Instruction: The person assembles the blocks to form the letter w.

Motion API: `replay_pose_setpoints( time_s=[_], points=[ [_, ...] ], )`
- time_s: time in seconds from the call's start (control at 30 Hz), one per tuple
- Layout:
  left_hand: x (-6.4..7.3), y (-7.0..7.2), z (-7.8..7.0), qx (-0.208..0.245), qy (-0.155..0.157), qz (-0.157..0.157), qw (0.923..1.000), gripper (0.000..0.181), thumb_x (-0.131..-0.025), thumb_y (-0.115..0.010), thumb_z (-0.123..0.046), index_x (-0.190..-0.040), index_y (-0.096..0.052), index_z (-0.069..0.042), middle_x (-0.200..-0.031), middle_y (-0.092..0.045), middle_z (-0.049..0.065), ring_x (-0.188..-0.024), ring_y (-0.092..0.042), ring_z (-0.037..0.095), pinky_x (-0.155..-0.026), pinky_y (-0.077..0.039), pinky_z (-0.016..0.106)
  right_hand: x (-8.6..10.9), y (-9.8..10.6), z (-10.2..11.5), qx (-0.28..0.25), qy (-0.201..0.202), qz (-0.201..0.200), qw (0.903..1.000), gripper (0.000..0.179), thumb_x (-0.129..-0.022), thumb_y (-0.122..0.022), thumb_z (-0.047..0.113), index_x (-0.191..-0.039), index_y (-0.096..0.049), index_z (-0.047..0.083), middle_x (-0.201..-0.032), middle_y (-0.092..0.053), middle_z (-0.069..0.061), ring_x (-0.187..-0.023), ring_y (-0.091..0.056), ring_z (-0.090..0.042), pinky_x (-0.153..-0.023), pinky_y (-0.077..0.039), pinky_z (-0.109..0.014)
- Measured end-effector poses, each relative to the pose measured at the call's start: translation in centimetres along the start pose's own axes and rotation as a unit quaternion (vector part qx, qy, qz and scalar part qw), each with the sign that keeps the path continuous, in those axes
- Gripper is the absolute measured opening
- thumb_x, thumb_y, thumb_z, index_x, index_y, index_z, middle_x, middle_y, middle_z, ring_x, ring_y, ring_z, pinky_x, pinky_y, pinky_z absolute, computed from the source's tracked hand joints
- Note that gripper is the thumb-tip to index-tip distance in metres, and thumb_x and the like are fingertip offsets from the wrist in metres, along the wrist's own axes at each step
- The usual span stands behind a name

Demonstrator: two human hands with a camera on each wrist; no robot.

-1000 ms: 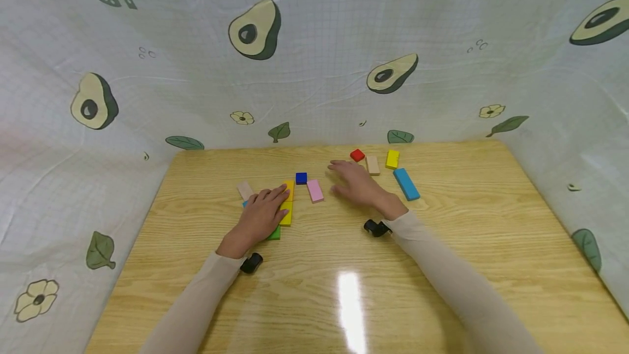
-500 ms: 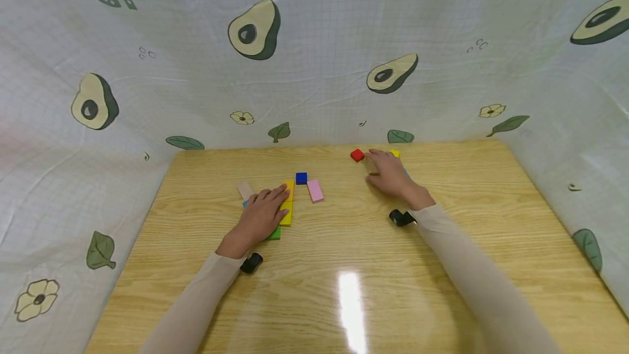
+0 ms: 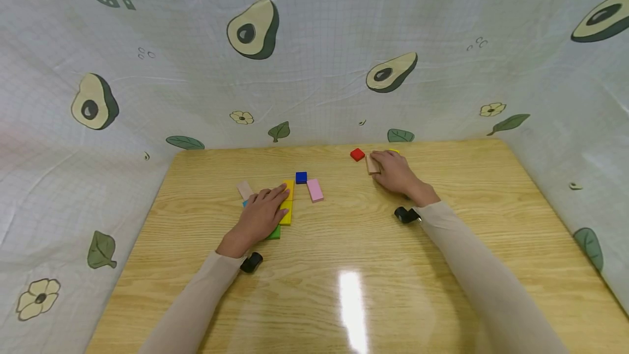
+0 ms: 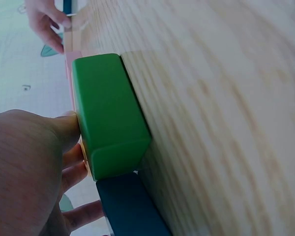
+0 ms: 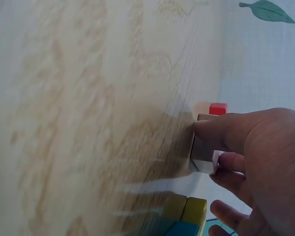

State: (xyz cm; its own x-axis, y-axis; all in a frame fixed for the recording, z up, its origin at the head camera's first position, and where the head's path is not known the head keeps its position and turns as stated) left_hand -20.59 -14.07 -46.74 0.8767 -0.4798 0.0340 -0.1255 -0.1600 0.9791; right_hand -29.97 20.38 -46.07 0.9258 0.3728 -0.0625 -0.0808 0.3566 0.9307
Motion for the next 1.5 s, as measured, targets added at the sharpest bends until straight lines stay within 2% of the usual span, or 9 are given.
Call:
replay_pose_setpoints(
  time_s=[0.27, 0.57, 0.8, 1.2, 1.5],
  points=[
    [0.0, -0.2, 0.1, -0.001, -0.001, 0.000, 1.0000, 0.054, -0.113, -0.054, -0.031, -0.160, -0.047, -0.007, -0.169, -0.038, 0.012, -0.145, -0.046, 0.038, -0.116, -0.038, 0.060, 0.1, 0.1, 0.1, -0.013, -0.002, 0.000, 0.9999, 0.057, -0.100, -0.074, 0.013, -0.149, -0.054, -0.009, -0.152, -0.054, -0.029, -0.141, -0.043, -0.054, -0.114, -0.034, -0.070],
    [0.1, -0.2, 0.1, -0.001, 0.001, 0.006, 1.0000, 0.054, -0.113, -0.053, -0.031, -0.161, -0.046, -0.007, -0.170, -0.037, 0.013, -0.145, -0.045, 0.039, -0.116, -0.037, 0.061, 1.0, 0.0, 0.9, -0.027, 0.007, -0.015, 0.9995, 0.058, -0.096, -0.081, 0.015, -0.145, -0.059, -0.006, -0.147, -0.059, -0.027, -0.139, -0.046, -0.052, -0.114, -0.034, -0.068],
    [0.1, -0.2, 0.1, 0.000, 0.001, 0.002, 1.0000, 0.054, -0.113, -0.054, -0.030, -0.161, -0.046, -0.006, -0.169, -0.038, 0.013, -0.145, -0.045, 0.039, -0.116, -0.037, 0.060, 1.9, -0.6, 3.5, -0.010, 0.045, -0.012, 0.9989, 0.060, -0.094, -0.083, 0.018, -0.145, -0.060, -0.004, -0.145, -0.063, -0.022, -0.136, -0.050, -0.046, -0.113, -0.040, -0.063],
    [0.1, -0.1, 0.0, 0.000, 0.004, 0.004, 1.0000, 0.055, -0.112, -0.054, -0.030, -0.161, -0.045, -0.006, -0.170, -0.037, 0.013, -0.145, -0.044, 0.039, -0.117, -0.036, 0.060, 4.0, -2.2, 8.5, -0.023, 0.096, 0.004, 0.9951, 0.059, -0.093, -0.085, 0.021, -0.143, -0.063, 0.000, -0.144, -0.064, -0.017, -0.134, -0.054, -0.040, -0.110, -0.043, -0.058],
    [0.1, 0.0, 0.0, -0.001, -0.002, -0.006, 1.0000, 0.054, -0.112, -0.056, -0.029, -0.160, -0.047, -0.006, -0.169, -0.039, 0.013, -0.144, -0.045, 0.039, -0.115, -0.038, 0.060, 5.2, -2.8, 10.8, -0.032, 0.114, 0.016, 0.9928, 0.056, -0.094, -0.084, 0.023, -0.142, -0.065, 0.002, -0.143, -0.066, -0.013, -0.135, -0.054, -0.037, -0.113, -0.042, -0.057]
  ],
)
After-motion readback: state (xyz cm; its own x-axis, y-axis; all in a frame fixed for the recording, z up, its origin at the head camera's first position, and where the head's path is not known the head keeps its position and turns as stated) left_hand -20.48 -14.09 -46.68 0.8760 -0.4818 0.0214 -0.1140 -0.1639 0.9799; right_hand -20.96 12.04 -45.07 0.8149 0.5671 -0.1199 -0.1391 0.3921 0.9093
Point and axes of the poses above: each hand's wrist, its own x-axis away from the middle knuckle, its own y-axis out of the back of the hand, z = x × y, the point moved 5 cm from there along -x, towards the middle knuckle
